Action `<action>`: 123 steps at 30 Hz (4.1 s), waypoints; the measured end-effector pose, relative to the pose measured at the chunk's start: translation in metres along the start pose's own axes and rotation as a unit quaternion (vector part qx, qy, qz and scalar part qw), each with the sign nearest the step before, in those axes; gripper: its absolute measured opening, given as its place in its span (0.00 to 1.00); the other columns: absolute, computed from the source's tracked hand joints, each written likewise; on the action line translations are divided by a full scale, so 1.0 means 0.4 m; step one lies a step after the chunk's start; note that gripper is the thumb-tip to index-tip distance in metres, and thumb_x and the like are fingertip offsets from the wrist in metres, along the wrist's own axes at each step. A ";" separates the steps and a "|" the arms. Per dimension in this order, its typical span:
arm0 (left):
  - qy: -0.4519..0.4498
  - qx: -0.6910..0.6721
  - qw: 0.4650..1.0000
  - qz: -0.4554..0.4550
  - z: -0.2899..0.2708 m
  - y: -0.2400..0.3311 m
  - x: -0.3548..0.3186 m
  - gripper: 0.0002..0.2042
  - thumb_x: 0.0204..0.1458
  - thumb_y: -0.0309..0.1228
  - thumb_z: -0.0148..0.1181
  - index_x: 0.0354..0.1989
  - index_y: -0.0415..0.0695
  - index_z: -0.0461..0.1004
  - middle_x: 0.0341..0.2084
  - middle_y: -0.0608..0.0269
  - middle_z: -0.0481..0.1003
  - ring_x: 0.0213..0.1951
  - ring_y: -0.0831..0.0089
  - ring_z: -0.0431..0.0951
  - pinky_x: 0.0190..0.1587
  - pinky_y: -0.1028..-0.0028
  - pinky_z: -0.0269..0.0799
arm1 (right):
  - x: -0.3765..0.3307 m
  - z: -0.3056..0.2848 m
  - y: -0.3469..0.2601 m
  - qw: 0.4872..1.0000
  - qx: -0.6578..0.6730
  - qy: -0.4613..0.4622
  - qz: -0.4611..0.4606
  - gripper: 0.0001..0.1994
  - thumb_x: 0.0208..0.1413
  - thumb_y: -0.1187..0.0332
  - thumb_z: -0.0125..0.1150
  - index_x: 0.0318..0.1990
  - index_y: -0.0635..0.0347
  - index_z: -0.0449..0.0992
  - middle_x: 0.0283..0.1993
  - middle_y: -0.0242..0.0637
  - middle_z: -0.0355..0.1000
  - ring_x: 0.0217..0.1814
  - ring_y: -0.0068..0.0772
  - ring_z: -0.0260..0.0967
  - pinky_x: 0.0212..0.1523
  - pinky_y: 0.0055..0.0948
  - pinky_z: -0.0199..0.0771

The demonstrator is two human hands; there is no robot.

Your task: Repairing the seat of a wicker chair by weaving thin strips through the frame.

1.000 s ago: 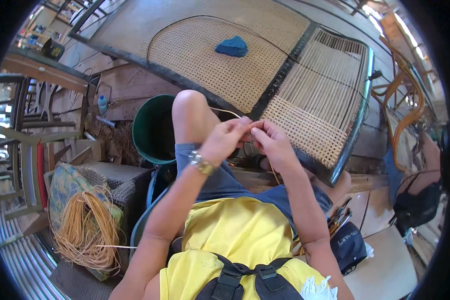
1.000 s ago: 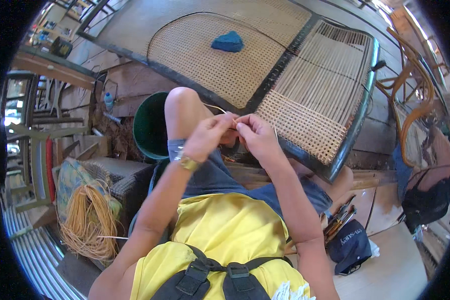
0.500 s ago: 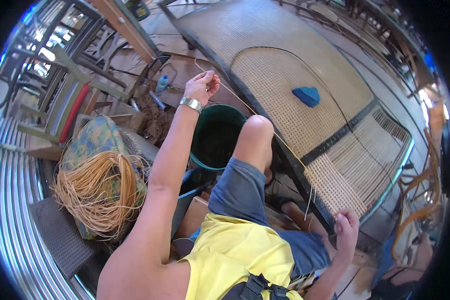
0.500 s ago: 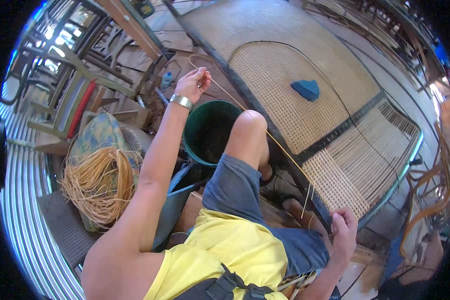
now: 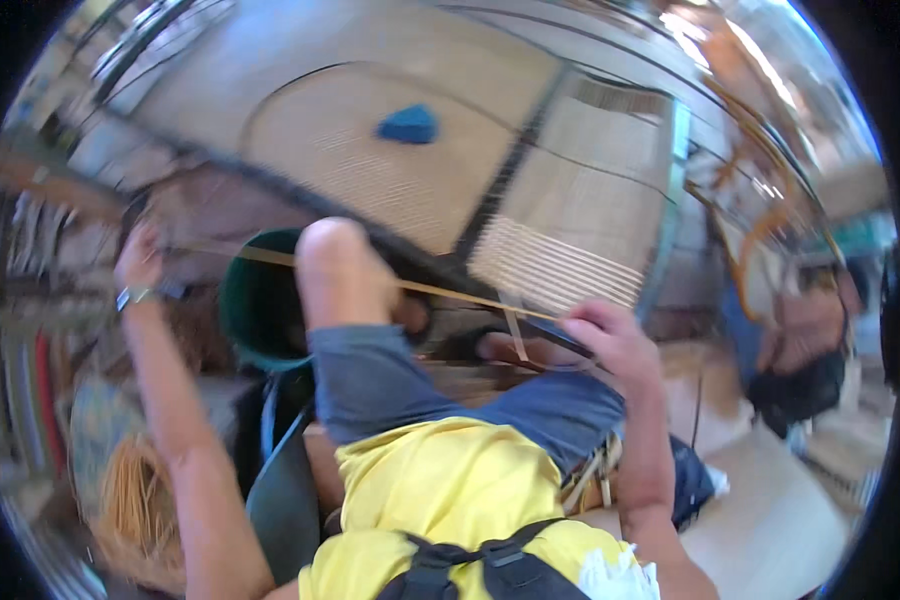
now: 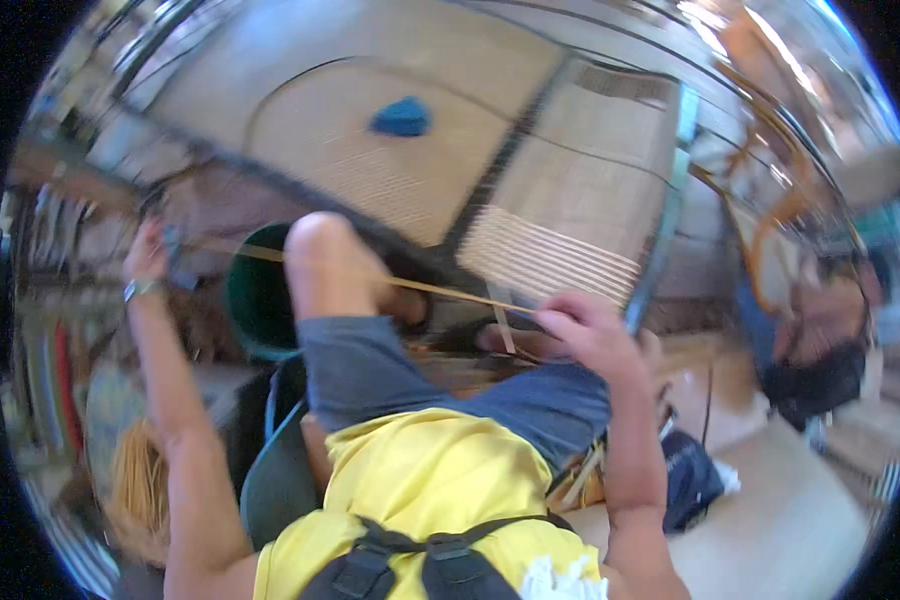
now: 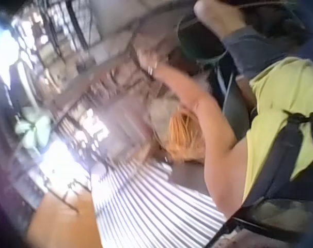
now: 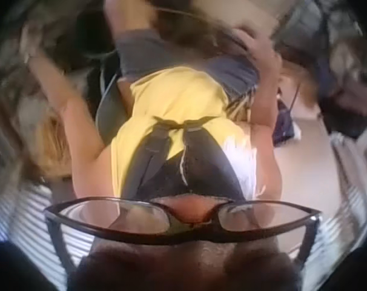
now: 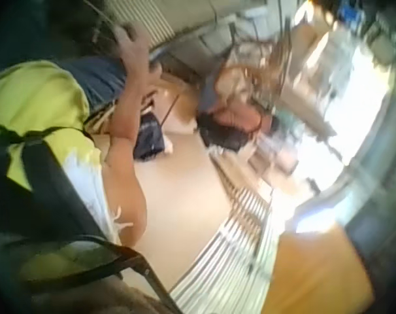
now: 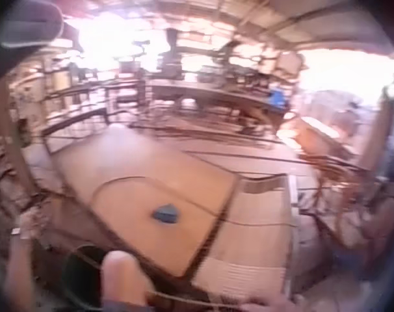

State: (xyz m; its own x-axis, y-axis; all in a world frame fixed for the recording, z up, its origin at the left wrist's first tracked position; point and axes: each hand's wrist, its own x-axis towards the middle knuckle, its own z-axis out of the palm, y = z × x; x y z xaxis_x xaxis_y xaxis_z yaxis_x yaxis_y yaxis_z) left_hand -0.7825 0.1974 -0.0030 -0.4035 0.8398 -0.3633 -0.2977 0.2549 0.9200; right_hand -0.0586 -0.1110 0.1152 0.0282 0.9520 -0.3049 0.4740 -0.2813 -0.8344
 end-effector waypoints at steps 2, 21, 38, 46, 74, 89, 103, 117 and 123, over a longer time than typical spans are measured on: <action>0.036 0.080 0.990 0.114 -0.112 0.043 0.065 0.22 0.57 0.37 0.62 0.58 0.40 0.69 0.40 0.60 0.77 0.40 0.72 0.77 0.38 0.74 0.73 | 0.023 0.024 0.043 0.999 0.021 0.019 -0.040 0.09 0.58 0.67 0.60 0.38 0.64 0.79 0.31 0.32 0.74 0.35 0.21 0.69 0.39 0.25 0.70; -0.322 0.044 0.946 -0.016 0.662 -0.225 -0.791 0.13 0.63 0.35 0.56 0.51 0.41 0.75 0.33 0.67 0.76 0.34 0.79 0.76 0.39 0.77 0.72 | 0.030 0.258 -0.042 0.992 0.101 0.071 -0.031 0.08 0.60 0.67 0.60 0.39 0.63 0.79 0.33 0.38 0.77 0.35 0.24 0.73 0.39 0.28 0.74; -0.056 -0.117 0.992 -0.005 0.229 -0.202 -0.320 0.06 0.56 0.29 0.64 0.39 0.42 0.77 0.31 0.63 0.79 0.31 0.75 0.80 0.31 0.77 0.77 | -0.122 -0.231 0.192 0.993 0.025 0.114 0.020 0.06 0.59 0.74 0.59 0.30 0.62 0.72 0.26 0.22 0.63 0.31 0.14 0.57 0.34 0.17 0.58; -0.006 -0.076 0.997 0.024 0.210 -0.201 -0.271 0.06 0.57 0.28 0.64 0.39 0.42 0.76 0.30 0.62 0.79 0.30 0.73 0.81 0.30 0.75 0.77 | -0.093 -0.324 0.306 0.987 -0.022 0.154 0.046 0.06 0.60 0.72 0.60 0.30 0.60 0.72 0.27 0.20 0.61 0.30 0.12 0.54 0.32 0.16 0.55; 0.004 0.498 0.856 0.137 0.074 -0.100 -0.835 0.15 0.52 0.45 0.64 0.35 0.45 0.83 0.29 0.53 0.80 0.33 0.57 0.80 0.38 0.63 0.74 | 0.243 0.193 -0.245 0.966 0.005 -0.093 -0.241 0.02 0.58 0.77 0.62 0.33 0.65 0.76 0.26 0.23 0.64 0.27 0.12 0.55 0.28 0.16 0.54; -0.254 0.562 0.757 0.218 0.212 0.111 -0.652 0.24 0.48 0.55 0.67 0.30 0.41 0.80 0.22 0.60 0.77 0.26 0.71 0.75 0.32 0.70 0.71 | 0.414 -0.204 0.027 0.925 0.005 0.333 -0.182 0.12 0.64 0.65 0.59 0.47 0.65 0.78 0.41 0.31 0.75 0.44 0.21 0.69 0.50 0.21 0.69; 0.488 0.698 0.479 0.214 -0.322 0.452 -0.143 0.16 0.53 0.37 0.52 0.41 0.40 0.80 0.45 0.45 0.78 0.47 0.51 0.80 0.50 0.54 0.75 | 0.187 -0.303 0.160 0.955 -0.115 0.252 -0.102 0.15 0.67 0.66 0.54 0.55 0.67 0.72 0.50 0.37 0.72 0.52 0.26 0.68 0.56 0.24 0.66; 0.210 0.480 0.785 -0.330 -0.275 -0.967 -0.425 0.17 0.50 0.43 0.64 0.45 0.49 0.81 0.47 0.60 0.80 0.51 0.58 0.79 0.50 0.60 0.76 | 0.224 -0.180 0.010 0.973 -0.146 0.143 -0.109 0.12 0.67 0.67 0.54 0.49 0.68 0.74 0.43 0.33 0.72 0.47 0.23 0.66 0.53 0.22 0.66; 0.248 0.477 0.843 -0.005 0.091 -0.691 -0.629 0.13 0.52 0.28 0.56 0.47 0.41 0.74 0.46 0.45 0.76 0.51 0.47 0.74 0.53 0.56 0.72 | 0.252 -0.153 -0.029 0.964 -0.173 0.148 -0.138 0.12 0.67 0.67 0.55 0.50 0.68 0.74 0.45 0.35 0.73 0.48 0.25 0.68 0.54 0.23 0.67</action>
State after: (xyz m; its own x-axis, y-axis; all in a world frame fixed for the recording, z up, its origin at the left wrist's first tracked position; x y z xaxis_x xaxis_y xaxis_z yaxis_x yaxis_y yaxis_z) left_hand -0.5672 -0.0669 -0.1604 -0.7878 0.5915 -0.1718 0.4318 0.7292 0.5309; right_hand -0.0075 -0.0044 0.1223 0.0845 0.9920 0.0940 0.7630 -0.0038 -0.6464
